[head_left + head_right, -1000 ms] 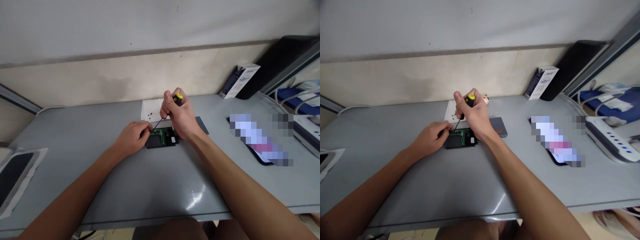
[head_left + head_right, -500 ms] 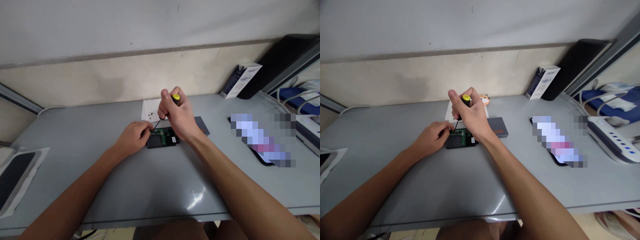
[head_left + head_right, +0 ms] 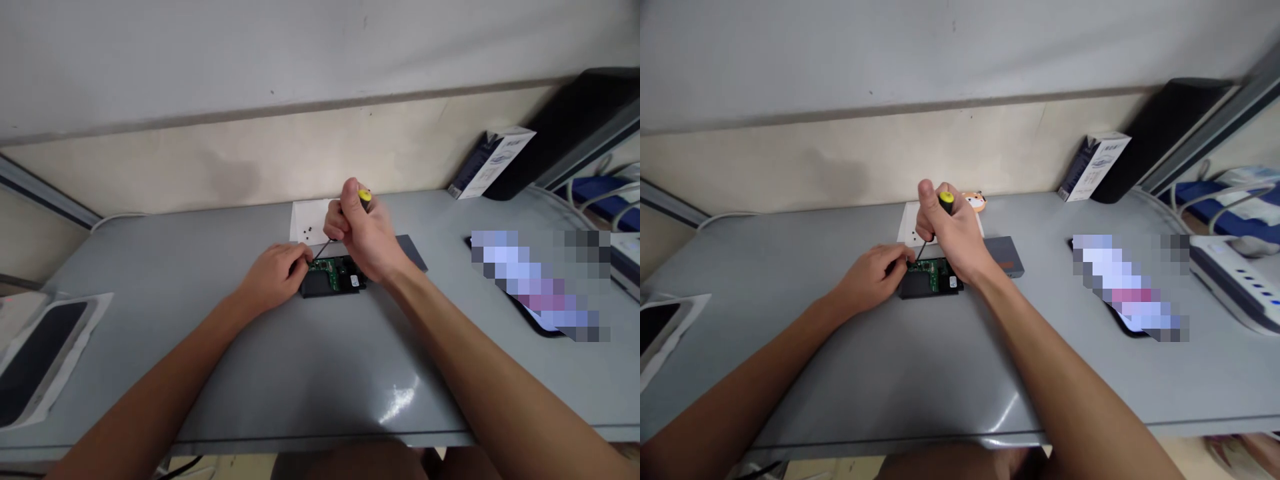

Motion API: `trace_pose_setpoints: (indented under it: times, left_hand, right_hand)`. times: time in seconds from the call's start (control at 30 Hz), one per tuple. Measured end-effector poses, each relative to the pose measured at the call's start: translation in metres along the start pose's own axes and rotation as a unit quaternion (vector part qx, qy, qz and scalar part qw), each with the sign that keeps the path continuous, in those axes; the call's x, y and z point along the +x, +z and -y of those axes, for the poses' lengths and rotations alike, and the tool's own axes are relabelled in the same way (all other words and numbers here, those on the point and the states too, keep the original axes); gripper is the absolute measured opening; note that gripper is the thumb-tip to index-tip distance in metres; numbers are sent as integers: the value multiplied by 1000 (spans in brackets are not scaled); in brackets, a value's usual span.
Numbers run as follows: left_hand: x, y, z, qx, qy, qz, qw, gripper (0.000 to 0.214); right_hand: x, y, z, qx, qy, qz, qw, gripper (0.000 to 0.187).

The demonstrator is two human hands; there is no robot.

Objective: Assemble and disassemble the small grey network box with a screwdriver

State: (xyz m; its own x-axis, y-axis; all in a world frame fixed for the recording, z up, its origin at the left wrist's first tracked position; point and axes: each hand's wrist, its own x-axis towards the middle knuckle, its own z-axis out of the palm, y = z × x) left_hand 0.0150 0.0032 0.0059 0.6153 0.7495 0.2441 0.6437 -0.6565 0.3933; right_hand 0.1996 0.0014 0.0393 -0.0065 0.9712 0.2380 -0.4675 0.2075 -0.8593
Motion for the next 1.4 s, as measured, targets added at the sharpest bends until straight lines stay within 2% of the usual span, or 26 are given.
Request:
trace_pose_setpoints:
  times: [0.3,0.5,0.6,0.83,1.03,1.27,1.4]
  left_hand:
    - [-1,-3,-3,24,-7,9,1000,27]
    - [1,-3,0,24,-1,9,1000,26]
    - [2,-4,1,30,4,10,1000,28]
    - [2,-4,1,31,10,6,999,29]
    - [1,-3,2,20,8,8,1000,28]
    - [2,-4,1,20,14,12,1000,29]
    - [2,-6,0,43,9,22,999,29]
  right_hand:
    - [-1,-3,8,34,21,43,998,44]
    - [-1,4,-2,-2,-14,-2,1000,59]
    - [2,2,-2,7,-34,-8,999,55]
    - [4,-7,8,25,25,14,999,54]
    - [5,-3,-5,-15,-37,-42,998,60]
    - [3,-5,3,15,5,-1,1000,53]
    - [2,-2,-6,-5,-42,-33,999,54]
